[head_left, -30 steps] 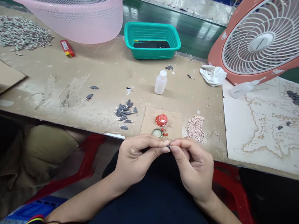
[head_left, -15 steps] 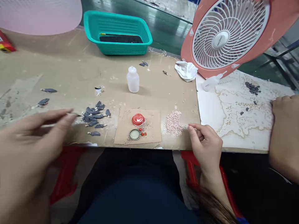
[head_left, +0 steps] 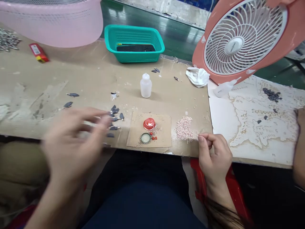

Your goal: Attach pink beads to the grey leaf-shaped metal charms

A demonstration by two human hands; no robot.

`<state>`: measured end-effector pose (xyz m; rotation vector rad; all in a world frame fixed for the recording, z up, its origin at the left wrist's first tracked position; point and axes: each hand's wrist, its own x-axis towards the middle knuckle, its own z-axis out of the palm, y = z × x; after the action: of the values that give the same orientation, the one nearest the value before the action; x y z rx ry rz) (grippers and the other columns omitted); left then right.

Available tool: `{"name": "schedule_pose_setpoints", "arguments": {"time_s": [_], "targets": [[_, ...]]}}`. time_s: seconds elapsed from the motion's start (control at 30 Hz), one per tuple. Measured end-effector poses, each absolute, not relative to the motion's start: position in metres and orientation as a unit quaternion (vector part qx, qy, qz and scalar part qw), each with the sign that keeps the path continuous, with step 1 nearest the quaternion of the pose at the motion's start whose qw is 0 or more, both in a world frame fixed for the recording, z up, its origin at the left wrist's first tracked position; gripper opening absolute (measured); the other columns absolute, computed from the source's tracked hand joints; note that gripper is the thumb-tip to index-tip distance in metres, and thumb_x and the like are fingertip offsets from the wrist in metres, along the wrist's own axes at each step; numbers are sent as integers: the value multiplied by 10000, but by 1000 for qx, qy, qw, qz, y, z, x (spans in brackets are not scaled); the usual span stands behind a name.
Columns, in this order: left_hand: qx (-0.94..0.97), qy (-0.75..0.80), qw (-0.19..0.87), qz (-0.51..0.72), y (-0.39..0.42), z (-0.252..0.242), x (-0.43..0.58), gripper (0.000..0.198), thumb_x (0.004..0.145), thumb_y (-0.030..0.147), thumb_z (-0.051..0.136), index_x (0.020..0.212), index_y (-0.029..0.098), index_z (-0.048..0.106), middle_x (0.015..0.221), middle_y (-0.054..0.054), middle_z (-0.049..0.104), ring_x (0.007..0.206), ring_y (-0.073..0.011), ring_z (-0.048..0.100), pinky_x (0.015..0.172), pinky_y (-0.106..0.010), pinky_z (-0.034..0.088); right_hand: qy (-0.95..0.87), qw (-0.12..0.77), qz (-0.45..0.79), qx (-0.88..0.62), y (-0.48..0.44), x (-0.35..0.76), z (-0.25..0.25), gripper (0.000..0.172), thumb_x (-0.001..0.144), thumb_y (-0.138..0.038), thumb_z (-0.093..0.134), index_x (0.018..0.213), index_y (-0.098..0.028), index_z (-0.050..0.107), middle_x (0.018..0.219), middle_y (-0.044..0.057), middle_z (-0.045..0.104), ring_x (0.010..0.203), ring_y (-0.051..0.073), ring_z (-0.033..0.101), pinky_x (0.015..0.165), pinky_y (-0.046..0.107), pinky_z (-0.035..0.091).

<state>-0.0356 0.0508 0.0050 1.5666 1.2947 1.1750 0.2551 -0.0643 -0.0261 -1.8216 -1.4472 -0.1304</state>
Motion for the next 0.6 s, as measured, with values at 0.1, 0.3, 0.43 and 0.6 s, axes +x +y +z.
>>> {"name": "schedule_pose_setpoints", "arguments": {"time_s": [0.1,0.3,0.43,0.6], "targets": [[723,412,435,344,25,17,12,138,820,169,756,944,222,783,945,1,772,785,-131,698,642,-188,518,-618,433,-58,-654,-66,231,-11,71,914,-174,603,941,-239,616,779,-10,634,639,135,551,628,298,464],[621,360,633,292,14,29,41,125,846,272,741,798,156,754,724,-25,703,626,-121,617,553,-192,476,-699,416,-25,-581,-65,204,3,180,897,-115,623,1027,-240,620,813,-1,664,695,143,595,642,299,505],[569,349,689,283,13,28,34,176,873,297,700,789,146,730,723,-33,682,626,-124,598,574,-211,479,-722,421,-42,-547,-60,200,2,220,874,-84,648,1049,-217,636,807,5,657,700,141,587,638,293,507],[671,349,547,360,9,17,24,103,914,230,660,841,177,710,798,-38,717,699,-137,643,621,-224,509,-642,477,106,-591,-59,191,6,206,878,-103,646,1028,-244,664,832,-13,640,685,120,569,603,268,474]]}}
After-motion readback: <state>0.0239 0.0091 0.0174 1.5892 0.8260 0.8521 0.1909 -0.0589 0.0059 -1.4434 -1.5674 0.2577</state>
